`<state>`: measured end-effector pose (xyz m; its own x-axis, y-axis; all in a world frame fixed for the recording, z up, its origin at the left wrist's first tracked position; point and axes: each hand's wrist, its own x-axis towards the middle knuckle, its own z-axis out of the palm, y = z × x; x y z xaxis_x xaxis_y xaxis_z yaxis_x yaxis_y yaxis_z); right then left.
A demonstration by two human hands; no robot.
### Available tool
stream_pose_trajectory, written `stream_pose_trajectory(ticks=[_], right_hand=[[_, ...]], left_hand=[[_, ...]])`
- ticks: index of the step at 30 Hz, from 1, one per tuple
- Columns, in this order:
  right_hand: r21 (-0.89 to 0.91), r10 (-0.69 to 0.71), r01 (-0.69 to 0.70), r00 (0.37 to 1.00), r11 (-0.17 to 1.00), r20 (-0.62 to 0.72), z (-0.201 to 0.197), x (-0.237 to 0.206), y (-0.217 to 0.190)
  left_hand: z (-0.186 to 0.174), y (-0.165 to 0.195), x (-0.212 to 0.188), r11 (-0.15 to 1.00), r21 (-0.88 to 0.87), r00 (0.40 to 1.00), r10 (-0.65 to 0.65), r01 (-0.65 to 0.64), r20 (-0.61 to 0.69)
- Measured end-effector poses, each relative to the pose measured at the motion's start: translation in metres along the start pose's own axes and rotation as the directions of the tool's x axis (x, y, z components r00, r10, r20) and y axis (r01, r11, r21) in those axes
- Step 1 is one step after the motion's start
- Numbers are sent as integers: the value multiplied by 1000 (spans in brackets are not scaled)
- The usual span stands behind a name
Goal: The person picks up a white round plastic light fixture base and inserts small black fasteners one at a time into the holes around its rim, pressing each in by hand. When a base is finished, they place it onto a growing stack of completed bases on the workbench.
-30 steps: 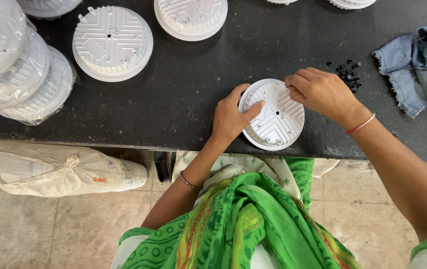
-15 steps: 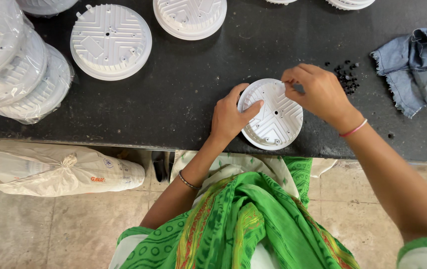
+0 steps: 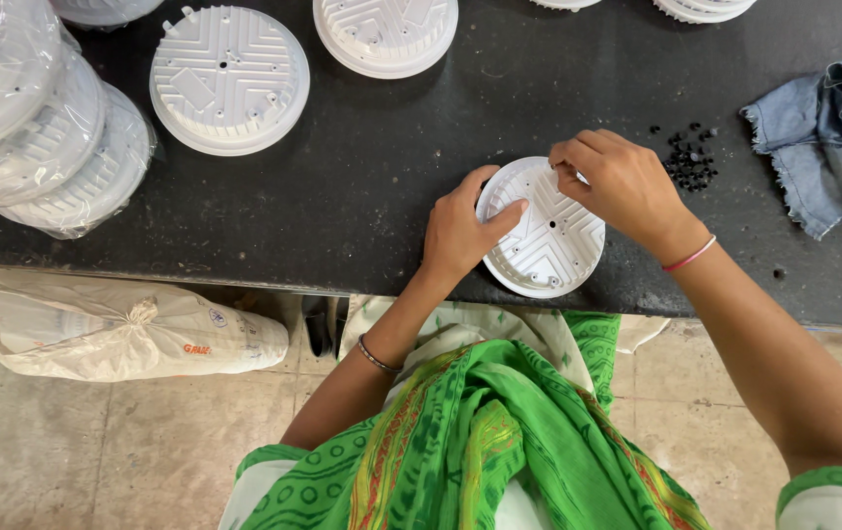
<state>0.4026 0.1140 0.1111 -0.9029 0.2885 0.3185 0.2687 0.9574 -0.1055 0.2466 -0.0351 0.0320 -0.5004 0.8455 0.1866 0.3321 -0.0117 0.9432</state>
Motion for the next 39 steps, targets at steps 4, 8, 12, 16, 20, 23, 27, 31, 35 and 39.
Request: stream_pose_trajectory(ticks=[4,8,12,16,20,23,27,31,35,39], right_hand=[[15,-24,25,999,1000,-25,1,-3,1],[50,-6,9,999,999,-49,5,-5,1],[110,53,-47,997,993,-49,6,-8,2],[244,184,-172,982,954,-28,7,-12,2],[197,128,-114,990,974,-59,8,-16,1],[189,122,-109,991,976,-55,9,-17,0],[274,155,-139,987,952,-38,6,-16,1],[347,231,-218,973,912,3,2,-13,-1],[258,144,-138,990,956,-3,0,-11,0],[161,22,-18,999,987,-28,1,-7,2]], left_hand=[[0,0,1,1000,23,1000,-17,17,4],[0,-1,1,1000,19,1000,-19,19,6],[0,0,-1,999,-6,999,-38,38,14],[0,0,0,999,16,999,-36,35,8],[0,-2,0,1000,17,1000,-14,14,-1],[0,-3,-1,1000,4,1000,-28,28,5],[0,-2,-2,1000,-18,1000,2,-2,-5],[-1,-2,-2,1000,0,1000,-19,19,-7],[-1,-2,-2,999,-13,999,-43,44,8],[-1,-2,-1,998,13,998,-59,59,22]])
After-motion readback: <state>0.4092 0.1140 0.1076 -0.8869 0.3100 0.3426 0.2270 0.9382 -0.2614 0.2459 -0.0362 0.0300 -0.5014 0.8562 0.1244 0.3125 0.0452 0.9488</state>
